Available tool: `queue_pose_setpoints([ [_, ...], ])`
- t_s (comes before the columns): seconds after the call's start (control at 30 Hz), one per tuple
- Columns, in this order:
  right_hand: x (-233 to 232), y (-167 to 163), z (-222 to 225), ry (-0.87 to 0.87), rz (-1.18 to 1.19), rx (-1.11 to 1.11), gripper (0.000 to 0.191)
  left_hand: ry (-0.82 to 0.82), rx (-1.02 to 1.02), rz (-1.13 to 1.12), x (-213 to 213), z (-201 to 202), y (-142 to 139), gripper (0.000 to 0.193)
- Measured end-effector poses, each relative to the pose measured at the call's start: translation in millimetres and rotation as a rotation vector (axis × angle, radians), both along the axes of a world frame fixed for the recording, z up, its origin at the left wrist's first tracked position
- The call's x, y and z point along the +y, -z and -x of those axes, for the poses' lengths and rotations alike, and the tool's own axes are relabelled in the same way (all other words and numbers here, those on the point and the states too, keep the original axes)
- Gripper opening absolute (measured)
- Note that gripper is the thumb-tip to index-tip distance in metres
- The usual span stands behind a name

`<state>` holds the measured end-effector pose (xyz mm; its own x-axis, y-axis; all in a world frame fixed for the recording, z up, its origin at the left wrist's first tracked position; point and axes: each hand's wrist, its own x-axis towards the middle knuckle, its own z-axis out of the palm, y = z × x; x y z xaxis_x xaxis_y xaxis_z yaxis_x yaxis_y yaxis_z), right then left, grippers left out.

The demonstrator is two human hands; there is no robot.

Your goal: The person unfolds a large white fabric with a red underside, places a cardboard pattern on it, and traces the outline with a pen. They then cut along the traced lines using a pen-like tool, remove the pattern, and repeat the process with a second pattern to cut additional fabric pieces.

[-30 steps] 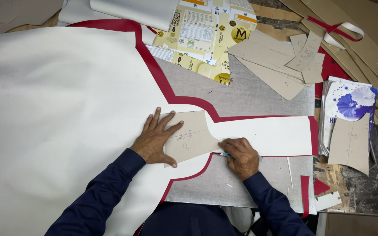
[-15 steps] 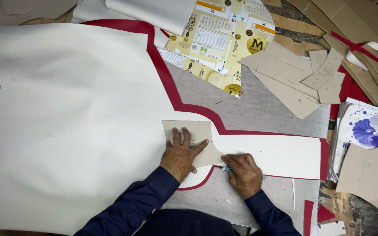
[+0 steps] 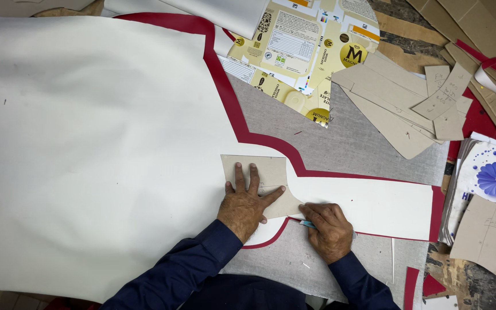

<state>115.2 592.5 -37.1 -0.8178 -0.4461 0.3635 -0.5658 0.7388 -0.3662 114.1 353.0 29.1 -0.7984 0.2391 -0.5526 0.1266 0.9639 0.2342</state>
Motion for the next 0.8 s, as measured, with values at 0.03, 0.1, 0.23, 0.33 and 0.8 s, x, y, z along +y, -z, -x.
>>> queue_pose_setpoints([
  [0.03, 1.1, -3.1, 3.4, 0.003, 0.006, 0.005, 0.035, 0.001, 0.007, 0.001, -0.2, 0.3, -0.2, 0.082],
  [0.1, 7.9, -16.9, 19.0, -0.097, 0.102, -0.088, 0.025, 0.009, -0.008, -0.003, -0.8, 1.1, -0.8, 0.084],
  [0.23, 40.3, -68.1, 77.6, 0.532, 0.350, -0.251, 0.010, 0.000, -0.036, -0.015, -2.4, 2.8, -2.0, 0.082],
  [0.33, 41.4, -86.4, 103.9, 0.595, 0.476, -0.695, 0.031, -0.013, -0.057, -0.049, -4.6, 3.8, -1.0, 0.078],
  [0.8, -166.1, -36.8, 105.6, -0.315, 0.112, -0.239, 0.025, -0.009, 0.143, -0.061, -9.6, -10.9, 29.1, 0.065],
])
